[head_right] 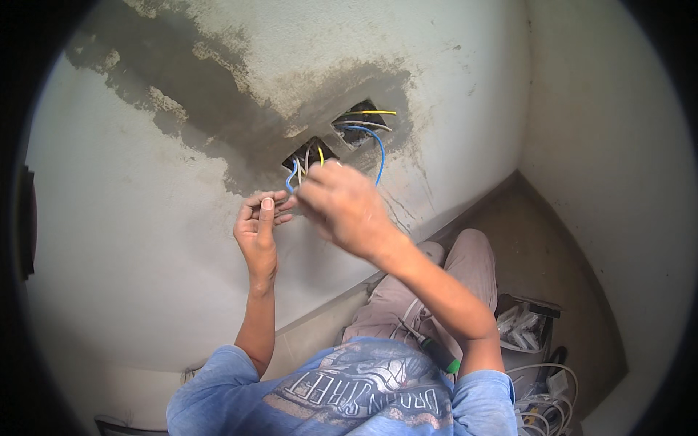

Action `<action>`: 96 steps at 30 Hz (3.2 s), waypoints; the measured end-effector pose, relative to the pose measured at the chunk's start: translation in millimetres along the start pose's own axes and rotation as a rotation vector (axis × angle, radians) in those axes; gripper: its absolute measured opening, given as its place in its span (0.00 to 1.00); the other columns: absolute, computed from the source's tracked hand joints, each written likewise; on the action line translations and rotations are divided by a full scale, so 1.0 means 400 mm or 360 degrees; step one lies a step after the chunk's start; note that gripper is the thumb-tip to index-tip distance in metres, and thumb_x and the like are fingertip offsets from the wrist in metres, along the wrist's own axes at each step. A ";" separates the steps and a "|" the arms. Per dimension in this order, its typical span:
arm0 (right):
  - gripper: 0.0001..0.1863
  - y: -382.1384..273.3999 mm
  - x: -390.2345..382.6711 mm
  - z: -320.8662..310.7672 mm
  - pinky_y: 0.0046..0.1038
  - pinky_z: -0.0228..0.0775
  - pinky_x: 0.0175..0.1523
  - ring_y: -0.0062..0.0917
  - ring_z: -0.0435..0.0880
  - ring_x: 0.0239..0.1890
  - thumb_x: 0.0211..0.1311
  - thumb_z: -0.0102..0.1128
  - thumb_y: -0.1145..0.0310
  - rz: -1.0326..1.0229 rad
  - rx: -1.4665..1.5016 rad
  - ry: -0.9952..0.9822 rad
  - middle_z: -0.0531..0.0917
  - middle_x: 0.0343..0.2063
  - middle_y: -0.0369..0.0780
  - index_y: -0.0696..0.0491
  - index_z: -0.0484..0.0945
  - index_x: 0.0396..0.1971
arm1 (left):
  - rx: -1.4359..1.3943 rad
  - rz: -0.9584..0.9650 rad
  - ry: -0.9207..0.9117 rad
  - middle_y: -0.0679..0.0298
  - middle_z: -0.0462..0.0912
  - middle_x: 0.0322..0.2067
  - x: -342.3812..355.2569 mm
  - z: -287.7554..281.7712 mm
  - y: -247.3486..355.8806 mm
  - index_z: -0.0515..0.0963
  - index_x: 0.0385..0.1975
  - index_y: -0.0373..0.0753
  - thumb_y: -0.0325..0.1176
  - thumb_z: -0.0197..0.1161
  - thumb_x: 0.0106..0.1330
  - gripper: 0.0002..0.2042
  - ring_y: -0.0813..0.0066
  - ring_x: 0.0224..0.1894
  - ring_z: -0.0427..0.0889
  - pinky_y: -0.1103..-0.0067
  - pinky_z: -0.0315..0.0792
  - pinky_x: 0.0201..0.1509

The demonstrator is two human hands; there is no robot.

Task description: The person connects electrical wires to an electrical socket using a screwdriver and pliers, then positions the socket inside a wall mounting box.

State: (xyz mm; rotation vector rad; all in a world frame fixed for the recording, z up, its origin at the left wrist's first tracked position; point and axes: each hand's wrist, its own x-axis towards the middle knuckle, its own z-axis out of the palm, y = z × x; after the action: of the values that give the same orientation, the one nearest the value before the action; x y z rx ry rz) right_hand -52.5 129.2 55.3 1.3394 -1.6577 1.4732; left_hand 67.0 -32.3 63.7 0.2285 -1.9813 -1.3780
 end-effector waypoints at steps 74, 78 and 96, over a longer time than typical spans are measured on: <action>0.06 0.097 0.008 -0.083 0.38 0.74 0.43 0.37 0.82 0.35 0.61 0.68 0.70 0.0188 -0.0022 -0.0089 0.82 0.29 0.41 0.55 0.85 0.36 | 0.1514 0.0886 -0.1494 0.56 0.84 0.39 0.261 0.076 0.243 0.83 0.48 0.35 0.24 0.66 0.65 0.12 0.59 0.36 0.84 0.70 0.77 0.41; 0.04 0.178 0.039 -0.080 0.41 0.74 0.44 0.40 0.81 0.37 0.60 0.66 0.72 0.0170 -0.0046 -0.0010 0.80 0.28 0.43 0.57 0.83 0.31 | 0.1547 0.0922 -0.1349 0.52 0.84 0.33 0.268 0.105 0.222 0.84 0.44 0.34 0.27 0.67 0.66 0.09 0.53 0.34 0.83 0.66 0.75 0.39; 0.10 0.099 0.034 -0.128 0.31 0.77 0.40 0.28 0.86 0.31 0.63 0.65 0.73 0.0731 0.0591 -0.0484 0.88 0.29 0.42 0.64 0.84 0.40 | 0.1530 0.1419 -0.1304 0.62 0.83 0.36 0.274 0.093 0.145 0.83 0.46 0.43 0.21 0.64 0.58 0.16 0.59 0.33 0.85 0.67 0.78 0.35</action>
State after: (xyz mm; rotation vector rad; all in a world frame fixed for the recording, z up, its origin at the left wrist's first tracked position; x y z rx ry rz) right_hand -104.0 169.4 64.4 1.5009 -2.0595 1.9995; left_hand -23.7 -35.7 156.3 -0.8345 -2.7224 0.1729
